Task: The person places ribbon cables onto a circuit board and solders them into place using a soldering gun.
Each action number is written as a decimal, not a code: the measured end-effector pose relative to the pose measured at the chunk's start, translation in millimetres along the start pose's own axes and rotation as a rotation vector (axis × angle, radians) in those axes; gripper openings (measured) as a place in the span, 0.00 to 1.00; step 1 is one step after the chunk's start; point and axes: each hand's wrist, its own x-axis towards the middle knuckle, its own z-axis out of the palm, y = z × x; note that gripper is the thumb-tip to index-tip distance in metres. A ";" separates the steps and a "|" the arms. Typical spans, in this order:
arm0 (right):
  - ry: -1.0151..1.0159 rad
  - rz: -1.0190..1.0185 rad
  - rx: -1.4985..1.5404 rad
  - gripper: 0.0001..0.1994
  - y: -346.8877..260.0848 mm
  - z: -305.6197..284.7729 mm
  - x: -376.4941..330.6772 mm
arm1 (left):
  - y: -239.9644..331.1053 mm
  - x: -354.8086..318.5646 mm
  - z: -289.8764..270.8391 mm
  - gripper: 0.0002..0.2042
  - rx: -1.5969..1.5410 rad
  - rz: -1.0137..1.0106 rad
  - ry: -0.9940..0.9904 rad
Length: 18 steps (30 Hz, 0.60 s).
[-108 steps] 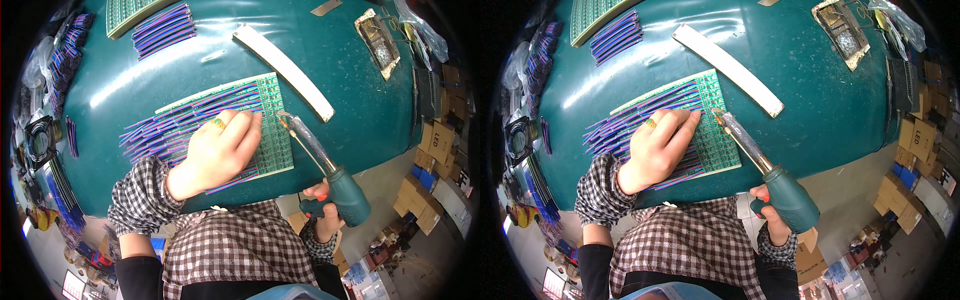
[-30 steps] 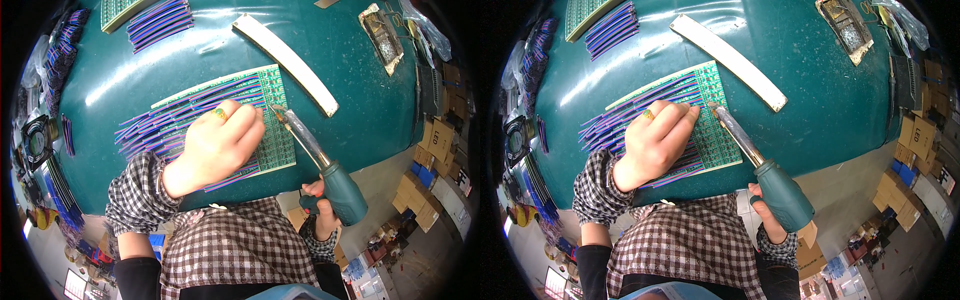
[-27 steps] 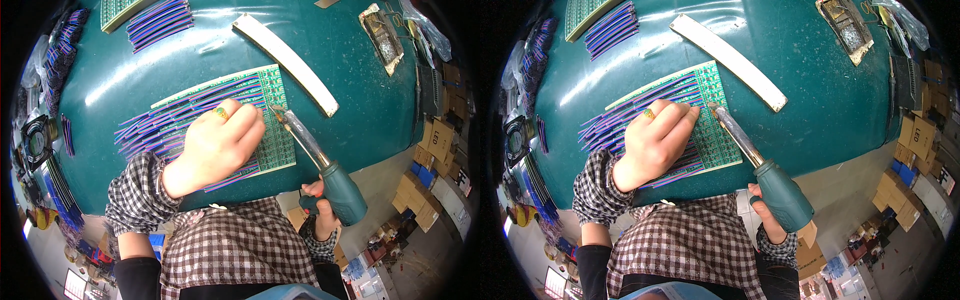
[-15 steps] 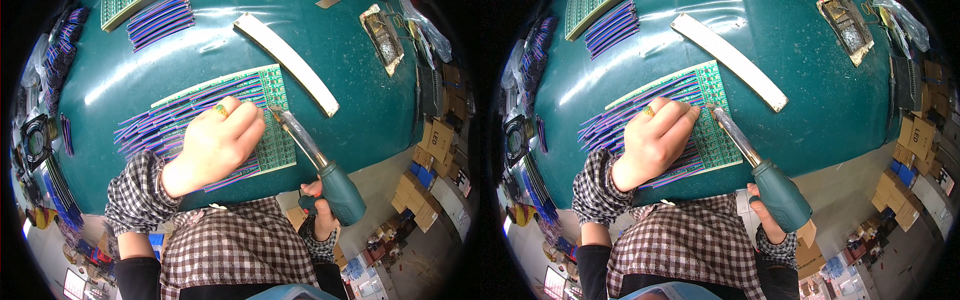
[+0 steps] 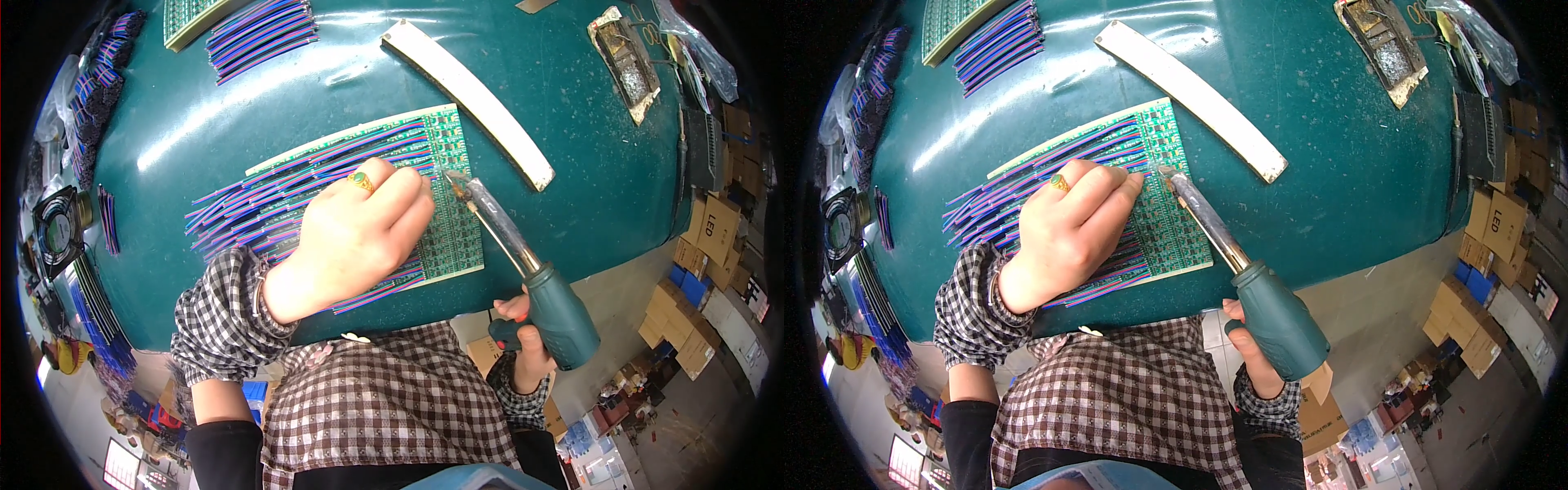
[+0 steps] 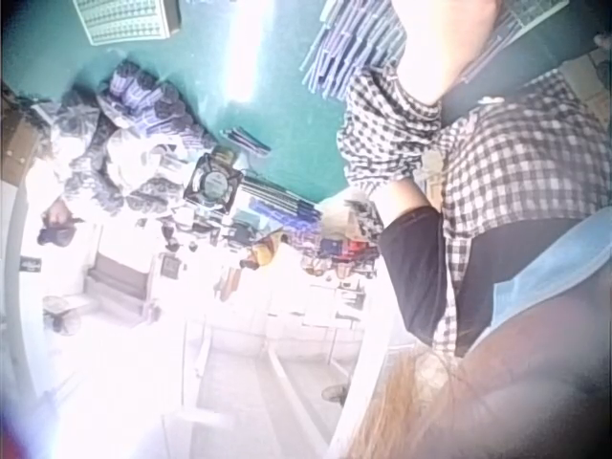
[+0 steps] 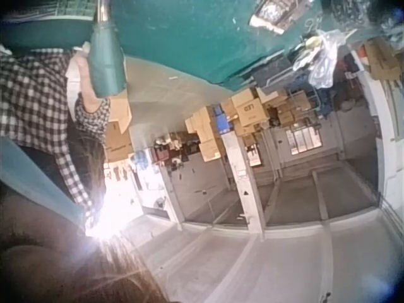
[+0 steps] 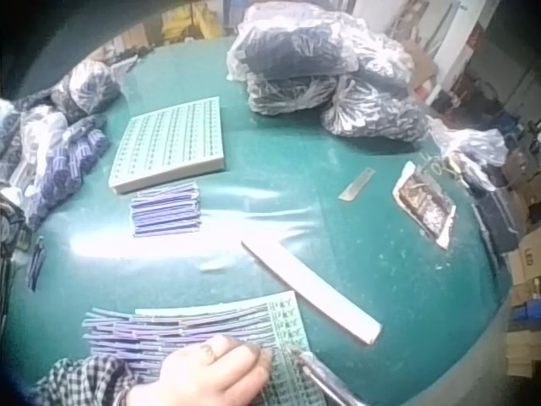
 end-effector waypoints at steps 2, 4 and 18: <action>-0.001 -0.012 0.009 0.25 2.1 -1.0 -0.7 | 0.1 -0.1 0.2 0.14 0.001 0.001 0.000; -0.003 -0.024 0.017 0.24 2.0 -1.7 -0.9 | -0.2 0.1 -0.1 0.14 -0.005 0.001 0.000; 0.024 0.017 -0.029 0.27 -5.3 1.1 2.3 | -10.5 1.2 2.4 0.15 -0.156 -0.020 0.068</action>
